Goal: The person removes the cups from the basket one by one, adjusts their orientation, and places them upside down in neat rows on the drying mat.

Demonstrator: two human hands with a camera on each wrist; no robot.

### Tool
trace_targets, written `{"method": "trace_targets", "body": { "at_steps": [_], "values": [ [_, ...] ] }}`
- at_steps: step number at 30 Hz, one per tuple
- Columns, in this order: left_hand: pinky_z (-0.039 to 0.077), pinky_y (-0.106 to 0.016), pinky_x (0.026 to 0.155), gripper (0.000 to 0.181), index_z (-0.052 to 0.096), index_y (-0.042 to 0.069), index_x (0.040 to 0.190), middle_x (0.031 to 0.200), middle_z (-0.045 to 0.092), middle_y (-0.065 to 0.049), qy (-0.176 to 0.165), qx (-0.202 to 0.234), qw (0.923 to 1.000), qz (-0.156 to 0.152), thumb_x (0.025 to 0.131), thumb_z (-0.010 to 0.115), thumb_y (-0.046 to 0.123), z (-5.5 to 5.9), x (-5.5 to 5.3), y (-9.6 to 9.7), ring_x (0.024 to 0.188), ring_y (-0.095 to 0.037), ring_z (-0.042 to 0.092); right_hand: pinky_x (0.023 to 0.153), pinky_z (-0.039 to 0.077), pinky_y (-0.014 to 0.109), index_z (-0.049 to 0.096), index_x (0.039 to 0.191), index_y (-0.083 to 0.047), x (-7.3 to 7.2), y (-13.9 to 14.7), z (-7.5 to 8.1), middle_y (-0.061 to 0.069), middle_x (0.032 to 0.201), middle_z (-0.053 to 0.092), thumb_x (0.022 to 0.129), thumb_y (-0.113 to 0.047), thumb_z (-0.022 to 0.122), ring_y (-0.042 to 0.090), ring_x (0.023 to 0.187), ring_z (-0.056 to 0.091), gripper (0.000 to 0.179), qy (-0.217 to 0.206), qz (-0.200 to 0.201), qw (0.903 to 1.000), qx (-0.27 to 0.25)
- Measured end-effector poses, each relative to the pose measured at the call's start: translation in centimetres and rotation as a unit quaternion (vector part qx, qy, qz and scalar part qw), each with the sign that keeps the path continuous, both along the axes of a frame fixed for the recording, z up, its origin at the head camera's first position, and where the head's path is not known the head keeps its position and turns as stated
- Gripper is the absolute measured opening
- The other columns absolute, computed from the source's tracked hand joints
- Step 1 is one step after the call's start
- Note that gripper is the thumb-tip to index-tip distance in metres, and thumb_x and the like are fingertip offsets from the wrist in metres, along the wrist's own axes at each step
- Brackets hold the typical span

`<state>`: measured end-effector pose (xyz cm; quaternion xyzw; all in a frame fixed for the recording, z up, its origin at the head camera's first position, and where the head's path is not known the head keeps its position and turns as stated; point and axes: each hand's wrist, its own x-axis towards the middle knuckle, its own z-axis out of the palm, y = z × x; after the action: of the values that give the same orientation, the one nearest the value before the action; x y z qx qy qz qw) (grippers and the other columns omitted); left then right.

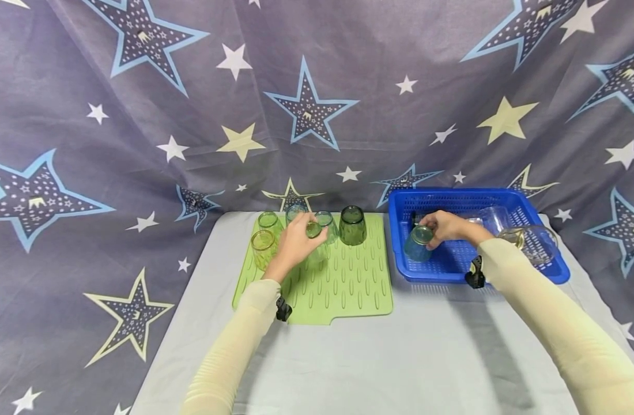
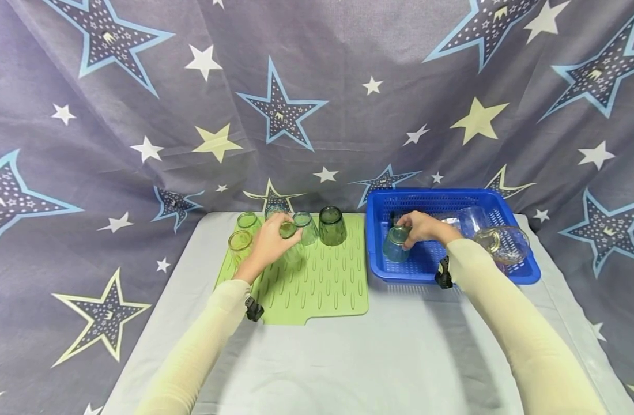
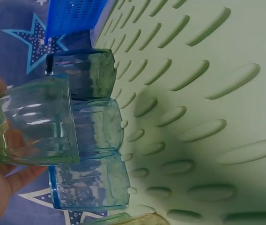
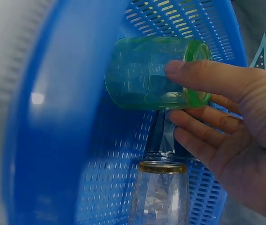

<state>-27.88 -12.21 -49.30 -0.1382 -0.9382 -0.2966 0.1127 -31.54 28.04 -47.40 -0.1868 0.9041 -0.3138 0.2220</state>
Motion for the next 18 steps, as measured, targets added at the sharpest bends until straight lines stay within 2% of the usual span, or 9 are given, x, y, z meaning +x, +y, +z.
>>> {"method": "trace_targets", "body": {
  "at_steps": [5, 9, 13, 18],
  "values": [
    [0.046, -0.026, 0.05, 0.038, 0.064, 0.01, 0.115, 0.107, 0.062, -0.005, -0.007, -0.006, 1.0, -0.003, 0.09, 0.073, 0.037, -0.5, 0.1, -0.5, 0.066, -0.017, 0.053, 0.085, 0.059, 0.044, 0.059, 0.127, 0.015, -0.1, -0.2, -0.1, 0.032, 0.114, 0.067, 0.07, 0.003, 0.086, 0.035, 0.097, 0.068, 0.064, 0.003, 0.0, 0.9999, 0.015],
    [0.048, -0.027, 0.053, 0.039, 0.063, 0.009, 0.116, 0.117, 0.062, -0.008, -0.024, -0.013, 0.9996, -0.003, 0.09, 0.075, 0.035, -1.0, 0.1, -0.8, 0.07, -0.017, 0.055, 0.087, 0.059, 0.046, 0.058, 0.129, 0.014, -0.1, -0.3, -0.2, 0.031, 0.115, 0.067, 0.072, 0.003, 0.085, 0.037, 0.1, 0.068, 0.064, 0.0, 0.001, 0.9999, 0.011],
    [0.051, -0.03, 0.061, 0.036, 0.063, 0.011, 0.115, 0.114, 0.063, -0.009, -0.027, -0.018, 0.9995, -0.005, 0.09, 0.076, 0.034, -1.5, 0.1, -1.1, 0.075, -0.018, 0.057, 0.086, 0.059, 0.046, 0.06, 0.128, 0.014, 0.0, -0.3, -0.1, 0.029, 0.111, 0.07, 0.072, 0.0, 0.087, 0.037, 0.098, 0.069, 0.064, 0.015, 0.008, 0.9998, 0.01],
    [0.052, -0.033, 0.065, 0.036, 0.064, 0.01, 0.114, 0.11, 0.063, -0.008, -0.02, -0.015, 0.9997, -0.007, 0.089, 0.076, 0.033, -2.2, 0.2, -1.3, 0.078, -0.019, 0.059, 0.083, 0.059, 0.045, 0.064, 0.122, 0.014, 0.1, 0.0, -0.1, 0.026, 0.102, 0.073, 0.069, 0.0, 0.089, 0.035, 0.091, 0.071, 0.061, 0.038, 0.013, 0.9992, 0.009]
  ]
}}
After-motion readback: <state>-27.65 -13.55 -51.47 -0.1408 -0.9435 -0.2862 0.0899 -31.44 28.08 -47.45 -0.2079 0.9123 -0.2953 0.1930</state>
